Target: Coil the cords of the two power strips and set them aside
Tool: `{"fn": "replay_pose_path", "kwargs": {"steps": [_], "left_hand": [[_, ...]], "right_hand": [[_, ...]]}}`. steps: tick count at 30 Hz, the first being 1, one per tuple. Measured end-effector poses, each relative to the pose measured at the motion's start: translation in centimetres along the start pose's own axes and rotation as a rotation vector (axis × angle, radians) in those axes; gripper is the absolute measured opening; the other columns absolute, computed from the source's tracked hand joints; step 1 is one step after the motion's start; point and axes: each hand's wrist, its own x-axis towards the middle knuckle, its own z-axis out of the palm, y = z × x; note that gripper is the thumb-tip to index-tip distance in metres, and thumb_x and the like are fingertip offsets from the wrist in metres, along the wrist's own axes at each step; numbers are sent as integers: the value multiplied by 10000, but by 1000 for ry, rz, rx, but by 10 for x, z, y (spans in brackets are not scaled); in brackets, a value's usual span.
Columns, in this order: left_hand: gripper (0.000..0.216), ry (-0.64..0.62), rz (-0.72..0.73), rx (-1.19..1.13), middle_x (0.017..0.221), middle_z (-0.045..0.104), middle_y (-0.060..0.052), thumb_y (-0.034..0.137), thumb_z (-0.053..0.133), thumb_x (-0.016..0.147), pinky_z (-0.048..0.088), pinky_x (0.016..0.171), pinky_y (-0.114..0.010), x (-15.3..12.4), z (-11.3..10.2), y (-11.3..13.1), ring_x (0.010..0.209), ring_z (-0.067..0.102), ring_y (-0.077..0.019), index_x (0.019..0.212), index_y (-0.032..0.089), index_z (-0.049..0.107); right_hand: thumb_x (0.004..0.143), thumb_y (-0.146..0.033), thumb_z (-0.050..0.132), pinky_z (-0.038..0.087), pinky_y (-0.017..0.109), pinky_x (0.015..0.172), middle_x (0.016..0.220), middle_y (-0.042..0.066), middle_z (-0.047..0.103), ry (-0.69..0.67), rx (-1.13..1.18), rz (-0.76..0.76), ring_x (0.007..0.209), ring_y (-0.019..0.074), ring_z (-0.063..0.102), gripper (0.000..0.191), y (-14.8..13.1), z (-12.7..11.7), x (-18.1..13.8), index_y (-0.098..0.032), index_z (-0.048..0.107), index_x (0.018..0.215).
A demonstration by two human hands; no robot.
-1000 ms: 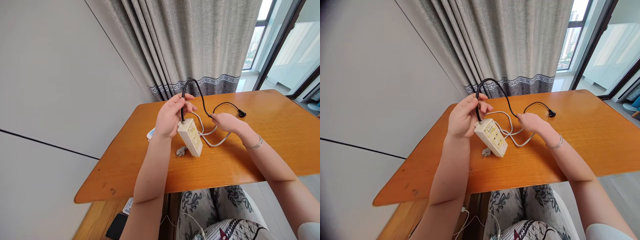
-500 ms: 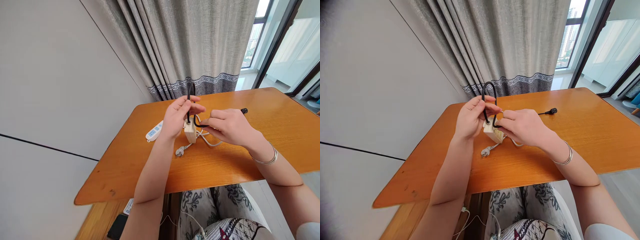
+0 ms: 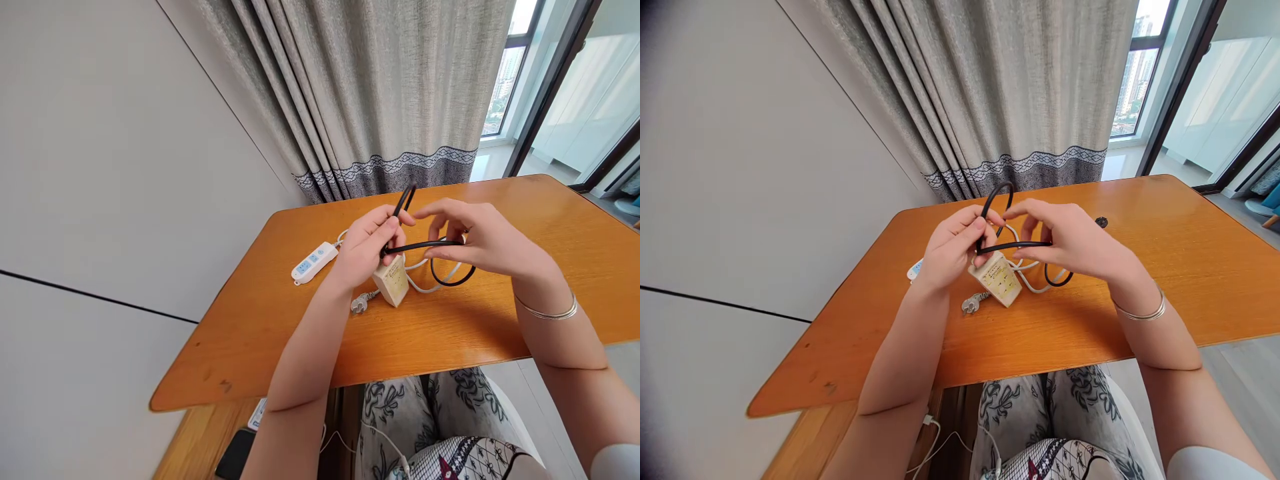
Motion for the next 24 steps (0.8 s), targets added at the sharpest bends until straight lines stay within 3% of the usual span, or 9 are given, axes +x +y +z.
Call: {"fn": "replay_pose_path", "kwargs": {"steps": [3, 6, 9, 12, 15, 18, 21, 24], "left_hand": [[357, 40, -18, -53, 516, 497, 58, 521, 720, 842, 257, 387, -201, 2, -3, 0, 377, 366, -58, 860, 175, 631], [356, -24, -72, -123, 489, 447, 65, 509, 742, 826, 241, 395, -201, 1, 0, 0, 379, 331, -56, 839, 169, 634], [374, -100, -119, -206, 466, 386, 81, 521, 729, 844, 253, 404, -198, -1, 4, 0, 368, 275, -45, 808, 164, 622], [428, -65, -167, -253, 447, 300, 99, 552, 634, 925, 295, 410, -197, -2, 5, 2, 348, 234, -39, 741, 169, 584], [490, -51, -229, -261, 455, 264, 106, 584, 589, 953, 323, 409, -194, -2, 2, 4, 337, 241, -37, 687, 176, 533], [498, -65, -251, -256, 476, 322, 98, 583, 633, 929, 362, 426, -191, -3, 0, 6, 345, 299, -33, 673, 178, 495], [478, -81, -237, -242, 542, 492, 51, 575, 678, 899, 396, 438, -202, -4, 1, 7, 374, 401, -45, 704, 174, 504], [417, -85, -219, -245, 647, 615, 0, 540, 705, 885, 332, 393, -197, -4, 2, 10, 386, 397, -43, 786, 160, 566]], "right_hand": [[925, -455, 698, 432, 258, 571, 701, -13, 642, -71, 80, 36, 589, 111, 526, 367, 1, -8, -3, -189, 705, 1178], [953, -471, 653, 464, 272, 618, 761, 15, 654, 138, 4, 5, 664, 129, 566, 312, 2, -1, 1, -197, 741, 1072], [974, -497, 603, 511, 306, 698, 1000, 73, 680, 365, -196, -1, 833, 172, 626, 351, 6, 11, 8, -236, 740, 1166], [1009, -482, 532, 534, 345, 790, 1160, 100, 664, 412, -332, -4, 984, 212, 647, 380, 10, 19, 12, -268, 712, 1266], [1038, -427, 477, 518, 331, 800, 1033, 85, 699, 399, -359, -14, 919, 200, 651, 359, 15, 23, 14, -244, 726, 1221], [1040, -422, 478, 486, 298, 737, 875, 61, 700, 441, -356, -25, 780, 170, 618, 346, 17, 25, 14, -218, 754, 1085], [1028, -444, 494, 460, 290, 694, 797, 48, 682, 486, -331, -35, 707, 157, 580, 356, 19, 26, 15, -209, 758, 991], [1008, -462, 521, 450, 292, 677, 757, 42, 670, 485, -275, -15, 678, 154, 562, 354, 18, 26, 14, -205, 751, 926]]}}
